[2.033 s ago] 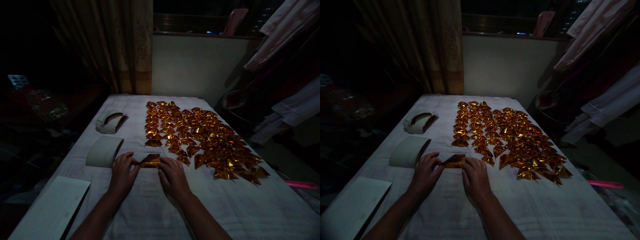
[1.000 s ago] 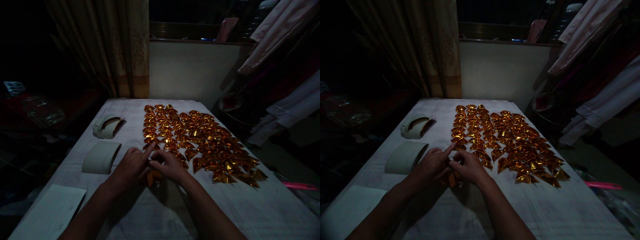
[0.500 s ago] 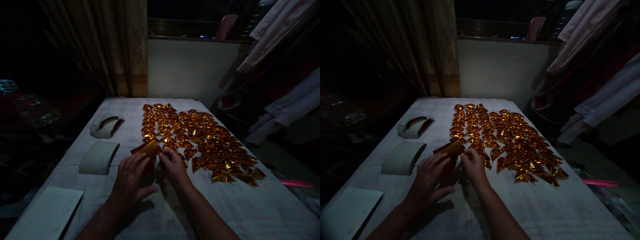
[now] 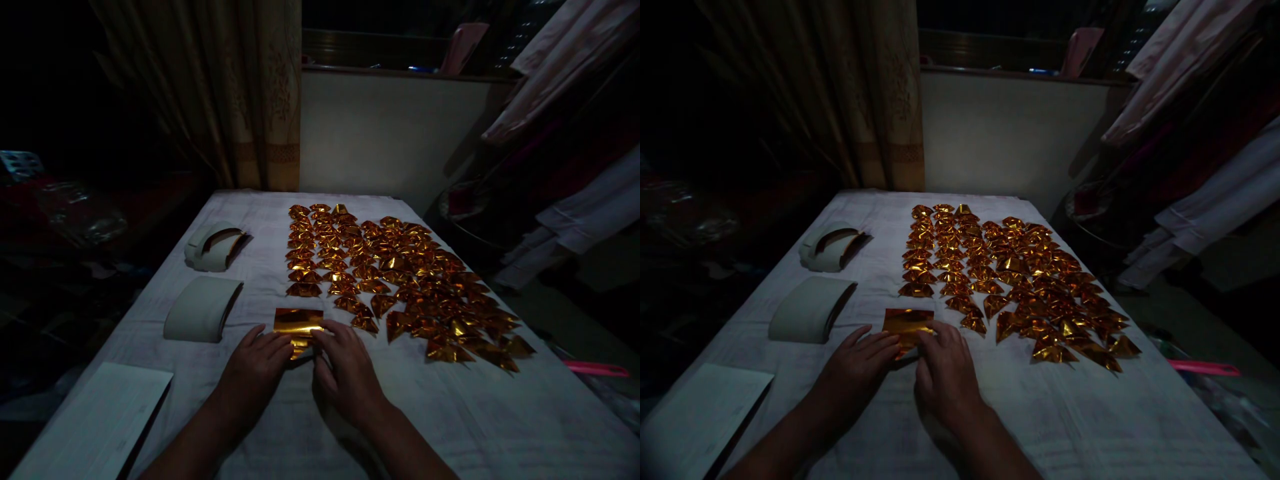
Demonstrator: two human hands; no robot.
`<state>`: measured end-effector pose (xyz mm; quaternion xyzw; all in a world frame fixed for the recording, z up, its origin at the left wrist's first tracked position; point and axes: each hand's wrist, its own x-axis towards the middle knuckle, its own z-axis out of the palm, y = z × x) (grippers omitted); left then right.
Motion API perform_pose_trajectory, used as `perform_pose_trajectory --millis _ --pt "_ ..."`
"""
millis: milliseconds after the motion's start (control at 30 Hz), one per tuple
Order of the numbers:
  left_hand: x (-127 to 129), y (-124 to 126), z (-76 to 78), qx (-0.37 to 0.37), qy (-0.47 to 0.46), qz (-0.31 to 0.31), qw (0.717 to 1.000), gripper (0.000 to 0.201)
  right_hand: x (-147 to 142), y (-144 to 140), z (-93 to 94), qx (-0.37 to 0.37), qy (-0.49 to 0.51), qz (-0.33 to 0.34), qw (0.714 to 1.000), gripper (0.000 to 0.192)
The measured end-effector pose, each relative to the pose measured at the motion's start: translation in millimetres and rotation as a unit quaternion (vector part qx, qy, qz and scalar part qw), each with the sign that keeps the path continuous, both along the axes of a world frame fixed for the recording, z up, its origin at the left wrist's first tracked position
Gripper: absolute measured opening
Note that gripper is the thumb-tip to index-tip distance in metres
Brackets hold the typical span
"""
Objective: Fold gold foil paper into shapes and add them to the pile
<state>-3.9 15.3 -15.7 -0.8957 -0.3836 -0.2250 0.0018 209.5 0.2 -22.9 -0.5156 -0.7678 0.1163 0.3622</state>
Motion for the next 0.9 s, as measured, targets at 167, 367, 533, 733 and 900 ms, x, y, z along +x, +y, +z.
perform_pose_trajectory --millis 167,367,533,733,900 --pt "3 -4 -1.5 -0.011 0.0 0.009 1.0 0.028 -1 -3 2.4 -0.058 -0.054 0.034 0.996 0.038" --pt "0 2 4.0 -0.075 -0.037 0.024 0.996 0.016 6 4 -1.9 -0.097 -0.072 0.011 0.993 0.014" --pt "-5 8 6.1 -0.127 -0.078 0.081 0.985 0.019 10 7 -2.4 -0.1 -0.06 0.008 0.993 0.008" --pt "-5 10 -2.1 -0.138 -0.109 0.134 0.975 0.018 8 16 -8.3 -0.08 -0.086 -0.02 0.993 0.011" --pt "-3 13 -10.2 -0.12 -0.116 0.171 0.971 0.02 3 20 -12.5 -0.038 -0.127 -0.05 0.99 0.017"
